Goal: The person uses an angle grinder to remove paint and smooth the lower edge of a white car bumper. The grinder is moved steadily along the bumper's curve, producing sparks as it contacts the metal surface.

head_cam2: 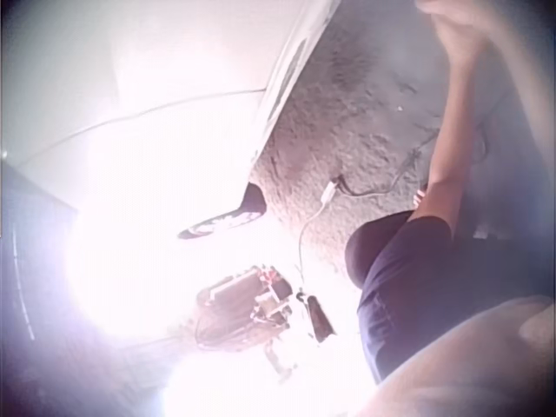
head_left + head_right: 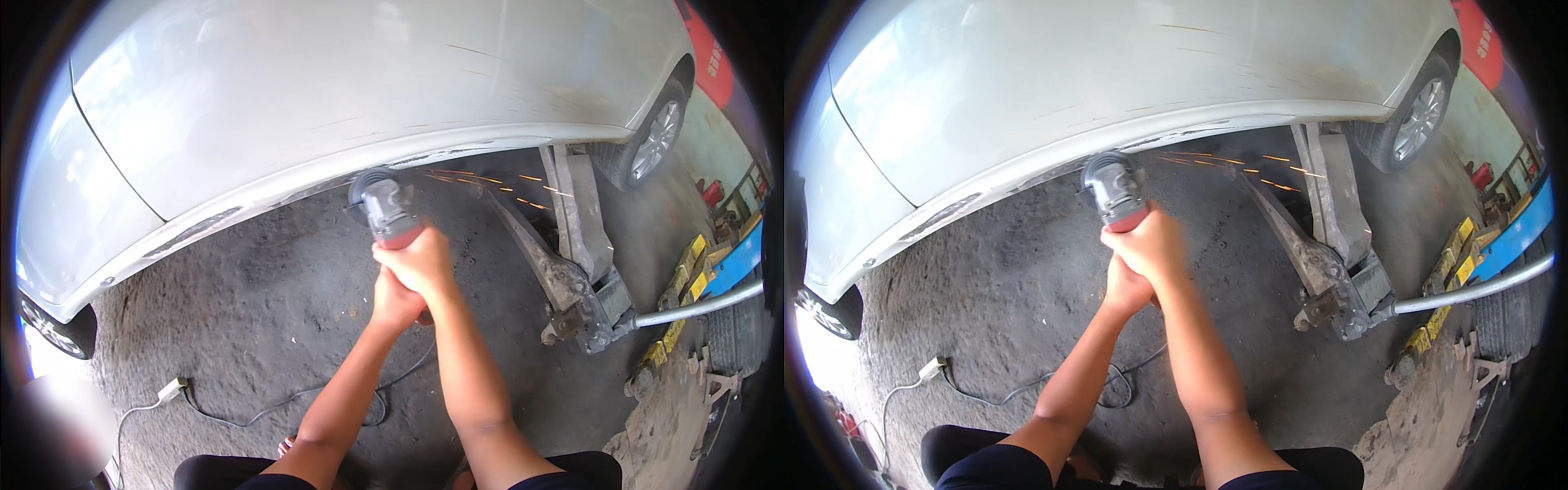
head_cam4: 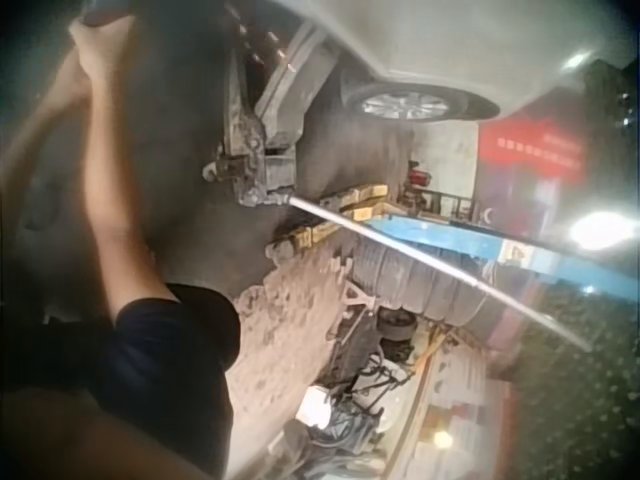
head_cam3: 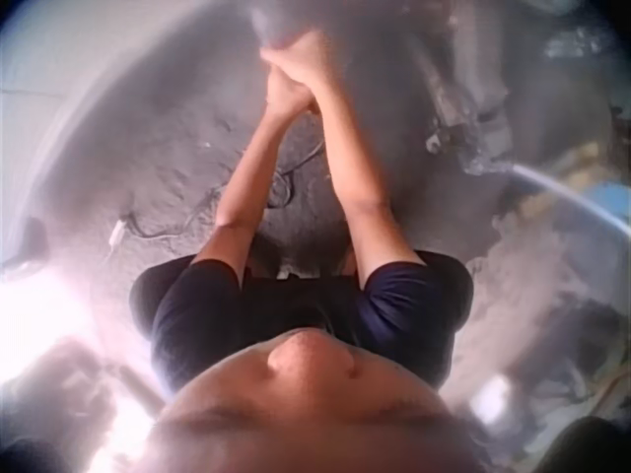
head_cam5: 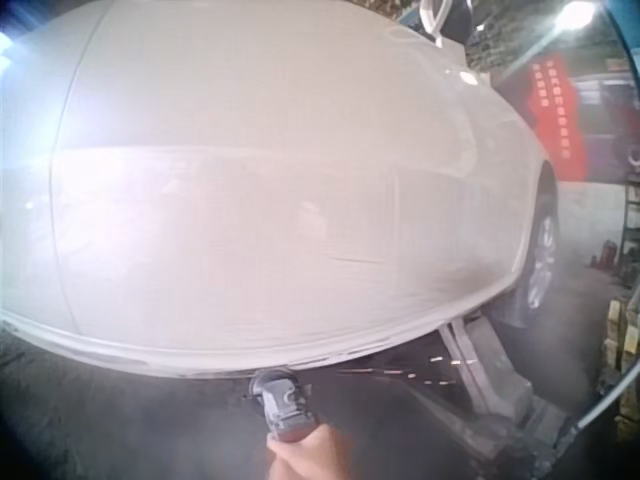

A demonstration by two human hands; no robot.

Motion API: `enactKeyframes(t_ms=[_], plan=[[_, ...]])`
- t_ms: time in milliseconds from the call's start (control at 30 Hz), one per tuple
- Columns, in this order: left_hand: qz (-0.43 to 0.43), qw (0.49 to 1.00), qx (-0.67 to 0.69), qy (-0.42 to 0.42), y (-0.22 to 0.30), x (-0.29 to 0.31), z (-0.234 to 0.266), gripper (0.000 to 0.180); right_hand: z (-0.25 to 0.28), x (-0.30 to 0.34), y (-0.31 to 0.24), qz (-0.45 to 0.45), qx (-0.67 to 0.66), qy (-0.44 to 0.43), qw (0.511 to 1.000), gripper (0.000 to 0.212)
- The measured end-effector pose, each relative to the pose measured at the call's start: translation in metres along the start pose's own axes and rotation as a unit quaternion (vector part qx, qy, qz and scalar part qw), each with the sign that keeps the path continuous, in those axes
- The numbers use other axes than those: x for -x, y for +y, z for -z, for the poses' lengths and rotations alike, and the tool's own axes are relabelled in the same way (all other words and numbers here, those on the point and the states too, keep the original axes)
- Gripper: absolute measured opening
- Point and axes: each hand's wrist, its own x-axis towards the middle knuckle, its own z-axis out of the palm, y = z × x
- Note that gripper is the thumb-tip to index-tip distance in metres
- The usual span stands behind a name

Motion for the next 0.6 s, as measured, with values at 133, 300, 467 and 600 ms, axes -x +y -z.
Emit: enactKeyframes(t_ms=[133, 300, 467, 600], plan=[[0.041, 0.998, 0.031, -0.026, 0.018, 0.005, 0.012, 0.073, -0.021, 0.0, 0.011, 0.055, -0.009, 0.003, 0.998, 0.051], [0.11, 0.99, -0.081, -0.047, 0.008, -0.003, 0.025, 0.089, -0.024, -0.003, 0.027, 0.034, -0.111, 0.01, 0.993, 0.055], [0.05, 0.998, -0.031, 0.018, -0.002, 0.005, 0.033, 0.069, -0.046, -0.003, 0.037, 0.06, -0.119, -0.001, 0.991, 0.052], [0.106, 0.992, -0.074, 0.002, -0.022, 0.005, 0.051, 0.077, -0.068, -0.003, 0.05, 0.11, -0.129, 0.001, 0.985, 0.051]])
